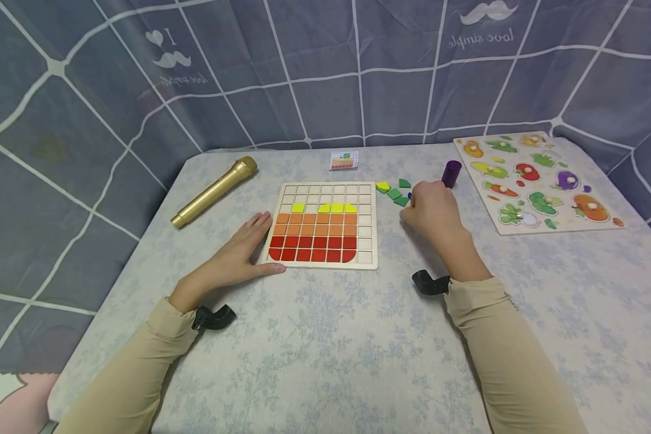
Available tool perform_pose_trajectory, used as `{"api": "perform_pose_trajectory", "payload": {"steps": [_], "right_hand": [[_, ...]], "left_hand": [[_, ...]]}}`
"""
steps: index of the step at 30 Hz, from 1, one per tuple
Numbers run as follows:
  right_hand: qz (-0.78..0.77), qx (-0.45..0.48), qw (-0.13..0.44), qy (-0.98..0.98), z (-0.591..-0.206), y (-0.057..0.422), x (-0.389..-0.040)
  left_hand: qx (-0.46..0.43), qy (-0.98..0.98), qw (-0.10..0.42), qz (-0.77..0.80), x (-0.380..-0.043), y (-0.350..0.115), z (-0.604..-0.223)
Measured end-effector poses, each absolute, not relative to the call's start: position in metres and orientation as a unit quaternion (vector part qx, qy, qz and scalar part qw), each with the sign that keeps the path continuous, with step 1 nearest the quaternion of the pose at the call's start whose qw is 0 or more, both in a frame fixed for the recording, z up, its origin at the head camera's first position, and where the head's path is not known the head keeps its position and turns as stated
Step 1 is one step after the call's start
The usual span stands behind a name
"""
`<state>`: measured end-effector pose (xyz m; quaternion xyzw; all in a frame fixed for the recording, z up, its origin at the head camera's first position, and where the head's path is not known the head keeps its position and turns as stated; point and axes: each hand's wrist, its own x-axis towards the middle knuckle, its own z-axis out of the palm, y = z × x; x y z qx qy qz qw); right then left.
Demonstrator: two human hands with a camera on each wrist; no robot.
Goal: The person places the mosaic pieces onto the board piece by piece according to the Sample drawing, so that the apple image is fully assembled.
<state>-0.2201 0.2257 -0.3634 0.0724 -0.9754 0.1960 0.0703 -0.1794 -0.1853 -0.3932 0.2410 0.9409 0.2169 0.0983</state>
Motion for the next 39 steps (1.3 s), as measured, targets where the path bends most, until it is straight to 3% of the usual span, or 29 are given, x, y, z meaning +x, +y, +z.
{"api": "perform_pose_trajectory", "payload": {"steps": [7, 19, 31, 39], "right_hand": [[0.249, 0.055, 0.084, -0.963, -0.364, 0.229, -0.22], [0.347, 0.056, 0.001, -0.936, -0.359, 0.222, -0.223], [0.352, 0.066, -0.027, -0.933, -0.354, 0.18, -0.229], [0.432, 0.044, -0.007, -0.901, -0.361, 0.142, -0.239]], "left_hand": [[0.24, 0.942, 0.1, 0.211, -0.179, -0.185, -0.393], [0.24, 0.943, 0.098, 0.21, -0.181, -0.187, -0.393], [0.229, 0.944, 0.1, 0.215, -0.179, -0.185, -0.394], [0.232, 0.944, 0.101, 0.211, -0.18, -0.182, -0.395]]}}
